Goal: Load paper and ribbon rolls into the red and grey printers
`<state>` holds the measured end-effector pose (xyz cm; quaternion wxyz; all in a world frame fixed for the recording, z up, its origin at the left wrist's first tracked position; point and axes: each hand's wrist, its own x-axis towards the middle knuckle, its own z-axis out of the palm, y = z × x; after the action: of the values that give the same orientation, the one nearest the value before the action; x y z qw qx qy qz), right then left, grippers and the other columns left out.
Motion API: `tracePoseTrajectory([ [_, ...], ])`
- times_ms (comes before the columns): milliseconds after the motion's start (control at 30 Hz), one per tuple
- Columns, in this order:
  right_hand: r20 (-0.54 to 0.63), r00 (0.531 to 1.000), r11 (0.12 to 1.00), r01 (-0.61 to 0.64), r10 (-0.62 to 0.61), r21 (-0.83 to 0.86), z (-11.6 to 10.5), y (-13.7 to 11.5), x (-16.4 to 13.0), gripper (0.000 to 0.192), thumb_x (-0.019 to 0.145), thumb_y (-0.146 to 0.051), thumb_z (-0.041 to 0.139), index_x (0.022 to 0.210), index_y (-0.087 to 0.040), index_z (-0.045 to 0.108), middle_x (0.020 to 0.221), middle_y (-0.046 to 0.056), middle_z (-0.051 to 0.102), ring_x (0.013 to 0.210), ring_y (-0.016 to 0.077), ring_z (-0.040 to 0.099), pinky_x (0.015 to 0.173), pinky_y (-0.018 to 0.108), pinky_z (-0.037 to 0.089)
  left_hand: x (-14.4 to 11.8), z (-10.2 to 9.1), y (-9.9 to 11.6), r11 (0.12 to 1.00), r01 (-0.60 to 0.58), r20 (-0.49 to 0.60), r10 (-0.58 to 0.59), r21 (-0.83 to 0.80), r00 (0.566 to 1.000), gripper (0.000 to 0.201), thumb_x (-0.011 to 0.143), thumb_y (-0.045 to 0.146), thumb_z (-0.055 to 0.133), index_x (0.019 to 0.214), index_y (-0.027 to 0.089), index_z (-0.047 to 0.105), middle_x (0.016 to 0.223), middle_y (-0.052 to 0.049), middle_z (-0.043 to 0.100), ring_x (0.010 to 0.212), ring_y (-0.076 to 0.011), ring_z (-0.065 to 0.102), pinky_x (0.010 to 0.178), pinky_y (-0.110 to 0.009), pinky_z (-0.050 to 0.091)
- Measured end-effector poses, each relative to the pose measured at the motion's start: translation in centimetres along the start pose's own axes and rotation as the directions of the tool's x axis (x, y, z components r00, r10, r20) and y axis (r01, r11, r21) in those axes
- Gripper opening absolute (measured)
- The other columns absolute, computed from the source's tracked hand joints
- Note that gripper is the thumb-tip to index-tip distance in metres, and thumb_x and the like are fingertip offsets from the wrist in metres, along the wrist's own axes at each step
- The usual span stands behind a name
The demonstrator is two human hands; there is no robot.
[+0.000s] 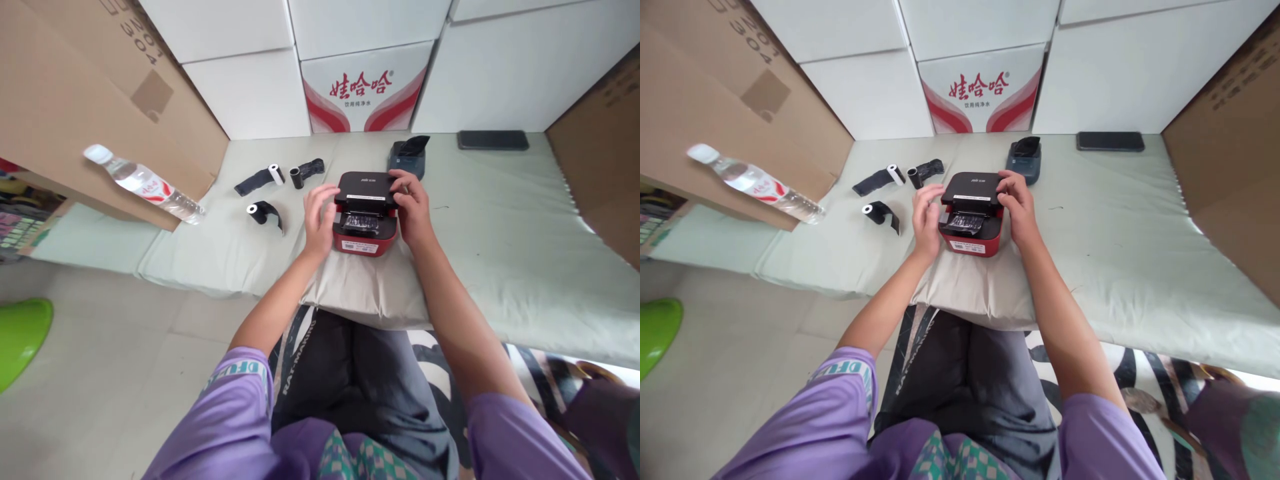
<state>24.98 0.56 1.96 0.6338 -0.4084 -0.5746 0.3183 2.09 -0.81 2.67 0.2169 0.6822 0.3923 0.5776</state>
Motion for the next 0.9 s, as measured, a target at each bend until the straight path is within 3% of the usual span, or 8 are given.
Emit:
tracePoseTrajectory([
  [100,0.024,0.999,0.999,-0.047,0.047,0.003,0.0,1.2,0.0,0.068,0.078,-0.082,0.067,0.128,-0.036,0.062,0.153,0.005,0.058,0.144,0.0376,0.055,0.122,0.062,0.047,0.9,0.9,-1.4,0.934,0.289,0.141,-0.263,-0.211,0.954,0.055,0.102,0.065,0.049,0.144,0.03,0.059,0.158,-0.008,0.061,0.151,-0.0257,0.054,0.123,-0.043,0.043],
  [167,0.041,0.993,0.994,-0.113,0.113,-0.005,0.0,2.1,0.1,0.082,0.076,-0.081,0.068,0.145,-0.039,0.051,0.154,0.005,0.058,0.141,0.0368,0.057,0.12,0.062,0.05,1.4,1.4,-2.2,0.84,0.428,0.263,-0.353,-0.333,0.898,0.055,0.1,0.053,0.05,0.149,0.03,0.056,0.162,-0.006,0.06,0.154,-0.025,0.053,0.124,-0.042,0.045],
  [267,0.063,0.976,0.977,-0.212,0.21,0.028,0.0,3.1,0.1,0.094,0.07,-0.078,0.072,0.152,-0.04,0.044,0.15,0.005,0.062,0.135,0.0362,0.061,0.118,0.062,0.051,1.8,1.6,-3.0,0.728,0.546,0.348,-0.428,-0.414,0.834,0.061,0.092,0.039,0.053,0.151,0.027,0.056,0.159,-0.005,0.063,0.152,-0.0256,0.056,0.122,-0.043,0.048],
  [367,0.065,0.968,0.966,-0.248,0.244,0.069,0.0,3.2,0.0,0.096,0.067,-0.075,0.074,0.151,-0.038,0.044,0.149,0.005,0.063,0.135,0.0359,0.061,0.12,0.06,0.05,2.0,1.5,-3.4,0.704,0.567,0.364,-0.44,-0.429,0.821,0.066,0.086,0.036,0.054,0.151,0.025,0.056,0.159,-0.005,0.063,0.151,-0.0253,0.058,0.119,-0.041,0.051],
  [567,0.055,0.968,0.966,-0.247,0.243,0.075,0.3,3.1,0.2,0.1,0.061,-0.075,0.076,0.148,-0.038,0.046,0.147,0.005,0.064,0.134,0.0362,0.062,0.118,0.059,0.051,2.1,1.7,-3.9,0.772,0.528,0.379,-0.397,-0.353,0.836,0.067,0.088,0.048,0.053,0.151,0.028,0.054,0.162,-0.006,0.06,0.148,-0.0241,0.06,0.112,-0.037,0.055],
  [700,0.004,0.972,0.97,-0.233,0.234,0.076,0.3,3.1,-0.2,0.096,0.063,-0.076,0.076,0.146,-0.037,0.049,0.147,0.006,0.064,0.136,0.0355,0.062,0.121,0.06,0.05,1.8,2.1,-3.1,0.778,0.5,0.323,-0.394,-0.381,0.86,0.064,0.089,0.049,0.054,0.148,0.025,0.057,0.162,-0.009,0.061,0.15,-0.0262,0.058,0.116,-0.04,0.052],
  [833,-0.051,0.969,0.97,-0.243,0.242,-0.025,-0.1,0.8,-3.6,0.081,0.08,-0.076,0.072,0.148,-0.038,0.051,0.155,0.008,0.06,0.141,0.033,0.06,0.121,0.061,0.051,-0.3,1.7,-1.4,0.75,0.497,0.253,-0.428,-0.436,0.868,0.06,0.091,0.048,0.055,0.146,0.025,0.06,0.164,-0.008,0.06,0.156,-0.0262,0.052,0.129,-0.043,0.042],
  [900,0.04,0.975,0.972,-0.212,0.217,-0.104,-0.1,-1.0,-6.2,0.082,0.084,-0.072,0.075,0.153,-0.037,0.05,0.158,0.011,0.059,0.143,0.035,0.06,0.122,0.062,0.05,-1.8,1.3,-0.6,0.719,0.516,0.284,-0.431,-0.465,0.857,0.062,0.092,0.05,0.058,0.149,0.027,0.059,0.169,-0.005,0.053,0.161,-0.0257,0.046,0.135,-0.045,0.035],
])
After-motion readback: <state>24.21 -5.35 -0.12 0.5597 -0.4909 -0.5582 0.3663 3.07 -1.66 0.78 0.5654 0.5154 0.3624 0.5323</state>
